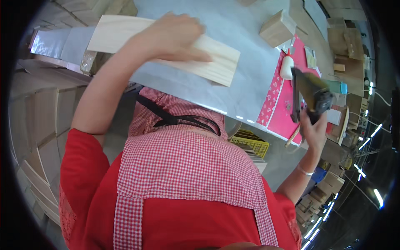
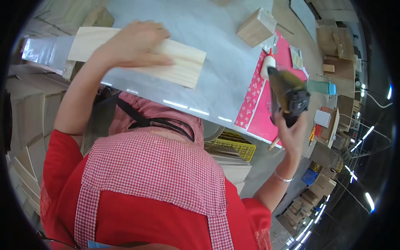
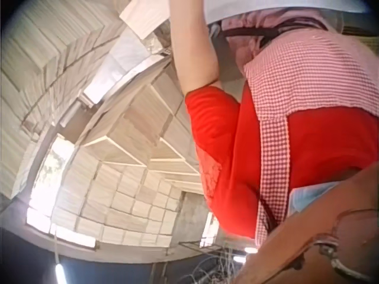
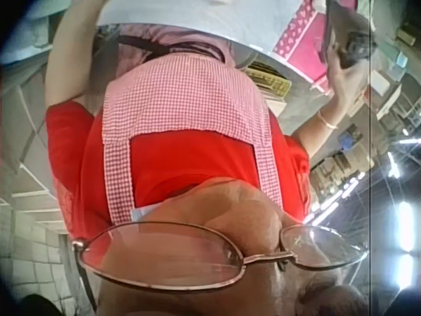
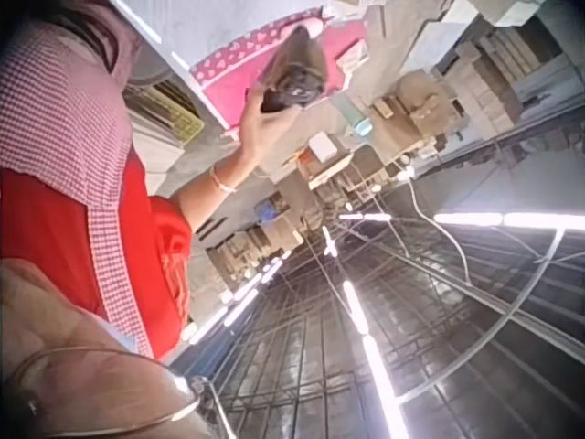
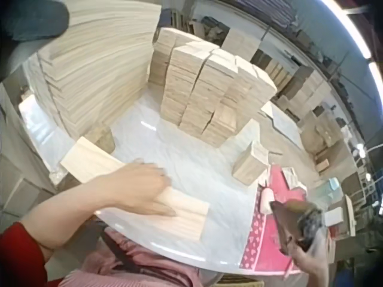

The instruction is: Assembling wooden box components using glue and a pneumatic nail gun.

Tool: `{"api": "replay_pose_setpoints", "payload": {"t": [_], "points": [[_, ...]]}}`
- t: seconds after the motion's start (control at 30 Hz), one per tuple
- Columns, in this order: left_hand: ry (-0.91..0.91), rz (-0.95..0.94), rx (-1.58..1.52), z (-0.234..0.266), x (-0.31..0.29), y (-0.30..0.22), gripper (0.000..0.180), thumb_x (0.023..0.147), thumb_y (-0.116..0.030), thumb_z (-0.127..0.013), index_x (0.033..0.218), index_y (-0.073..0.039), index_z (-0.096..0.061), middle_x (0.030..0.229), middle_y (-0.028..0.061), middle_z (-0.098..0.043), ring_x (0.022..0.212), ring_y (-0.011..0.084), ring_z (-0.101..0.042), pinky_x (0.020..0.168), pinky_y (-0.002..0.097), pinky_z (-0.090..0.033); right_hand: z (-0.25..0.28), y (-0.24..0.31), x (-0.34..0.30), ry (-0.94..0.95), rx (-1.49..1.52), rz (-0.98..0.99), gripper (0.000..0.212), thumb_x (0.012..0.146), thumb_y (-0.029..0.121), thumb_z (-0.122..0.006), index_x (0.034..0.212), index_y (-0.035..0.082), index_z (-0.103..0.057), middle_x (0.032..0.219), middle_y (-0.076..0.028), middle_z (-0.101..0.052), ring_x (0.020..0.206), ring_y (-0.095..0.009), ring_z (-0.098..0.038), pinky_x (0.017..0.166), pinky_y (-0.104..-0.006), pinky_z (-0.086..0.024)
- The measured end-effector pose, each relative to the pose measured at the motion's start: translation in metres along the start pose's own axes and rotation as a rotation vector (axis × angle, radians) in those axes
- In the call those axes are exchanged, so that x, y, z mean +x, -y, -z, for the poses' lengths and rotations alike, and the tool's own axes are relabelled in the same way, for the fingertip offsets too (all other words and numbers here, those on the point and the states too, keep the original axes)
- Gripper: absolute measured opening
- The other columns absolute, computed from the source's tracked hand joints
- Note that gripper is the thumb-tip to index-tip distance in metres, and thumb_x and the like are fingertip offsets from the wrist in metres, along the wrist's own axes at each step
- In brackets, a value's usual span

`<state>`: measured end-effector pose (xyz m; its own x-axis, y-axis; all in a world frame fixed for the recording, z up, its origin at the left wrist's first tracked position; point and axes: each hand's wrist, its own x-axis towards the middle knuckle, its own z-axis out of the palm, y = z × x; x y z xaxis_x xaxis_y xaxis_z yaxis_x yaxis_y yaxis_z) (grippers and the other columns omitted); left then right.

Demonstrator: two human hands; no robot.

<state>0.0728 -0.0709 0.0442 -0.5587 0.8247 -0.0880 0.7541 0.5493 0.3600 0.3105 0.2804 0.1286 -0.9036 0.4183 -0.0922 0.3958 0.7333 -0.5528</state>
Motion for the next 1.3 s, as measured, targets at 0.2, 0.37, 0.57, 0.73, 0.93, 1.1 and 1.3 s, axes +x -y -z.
{"api": "replay_pose_setpoints", "payload": {"t": [0.2,0.37,0.57,0.73,0.93,1.1,1.3], "points": [[0.124,-0.023,-0.158,0.062,0.009,-0.007,0.048,0.087,-0.044,-0.066,0.091,0.003,-0.061,0.090,0.0194,-0.064,0.081,0.0338,-0.060,0.069,0.0411,-0.045,-0.045,-0.114,-0.037,-0.324,-0.511,-0.035,0.060,0.080,0.002,-0.060,0.138,0.004,-0.046,0.109,-0.029,-0.064,0.092,-0.046,-0.064,0.079,-0.0482,-0.052],[-0.078,-0.087,-0.289,0.079,0.039,-0.019,0.041,0.089,-0.038,-0.064,0.091,0.004,-0.059,0.083,0.0170,-0.062,0.074,0.0316,-0.055,0.067,0.0379,-0.045,-0.072,-0.173,-0.045,-0.357,-0.584,-0.065,0.067,0.079,0.003,-0.060,0.144,0.008,-0.042,0.116,-0.027,-0.063,0.097,-0.044,-0.065,0.082,-0.0532,-0.050],[-0.133,-0.093,-0.302,0.059,0.057,-0.009,0.034,0.090,-0.031,-0.062,0.092,0.003,-0.058,0.085,0.0172,-0.063,0.077,0.0326,-0.059,0.070,0.0392,-0.048,-0.086,-0.178,-0.033,-0.335,-0.564,-0.292,0.068,0.080,0.009,-0.065,0.144,0.008,-0.041,0.114,-0.026,-0.064,0.099,-0.042,-0.064,0.083,-0.0520,-0.051],[-0.134,-0.112,0.216,0.007,0.063,-0.027,0.017,0.084,-0.017,-0.063,0.088,0.000,-0.063,0.085,0.0200,-0.066,0.087,0.0357,-0.066,0.072,0.0455,-0.052,-0.100,-0.165,-0.030,-0.316,-0.615,-0.376,0.069,0.082,0.016,-0.068,0.143,0.007,-0.039,0.112,-0.024,-0.065,0.100,-0.043,-0.064,0.083,-0.0505,-0.051],[-0.160,-0.048,0.510,-0.052,0.055,-0.030,0.014,0.079,-0.011,-0.064,0.093,-0.008,-0.062,0.101,0.0131,-0.066,0.090,0.0271,-0.065,0.074,0.0410,-0.053,-0.106,-0.174,-0.031,-0.365,-0.461,-0.339,0.069,0.083,0.024,-0.068,0.142,0.003,-0.039,0.108,-0.025,-0.066,0.096,-0.045,-0.064,0.081,-0.0514,-0.051],[-0.523,-0.189,0.443,-0.051,0.058,-0.066,0.029,0.081,-0.017,-0.068,0.108,-0.007,-0.062,0.116,0.0138,-0.063,0.112,0.0296,-0.057,0.093,0.0424,-0.046,-0.077,-0.157,-0.033,-0.354,-0.498,-0.407,0.061,0.083,0.026,-0.070,0.133,0.000,-0.048,0.091,-0.024,-0.069,0.079,-0.039,-0.068,0.070,-0.0473,-0.054],[0.064,-0.353,-1.044,-0.081,0.096,-0.203,0.029,0.092,-0.011,-0.056,0.119,0.002,-0.059,0.115,0.0184,-0.064,0.100,0.0294,-0.065,0.088,0.0390,-0.052,-0.016,-0.090,-0.061,-0.511,0.332,-0.311,0.034,0.090,0.023,-0.068,0.107,-0.003,-0.055,0.073,-0.012,-0.065,0.061,-0.020,-0.063,0.057,-0.0309,-0.050]]}}
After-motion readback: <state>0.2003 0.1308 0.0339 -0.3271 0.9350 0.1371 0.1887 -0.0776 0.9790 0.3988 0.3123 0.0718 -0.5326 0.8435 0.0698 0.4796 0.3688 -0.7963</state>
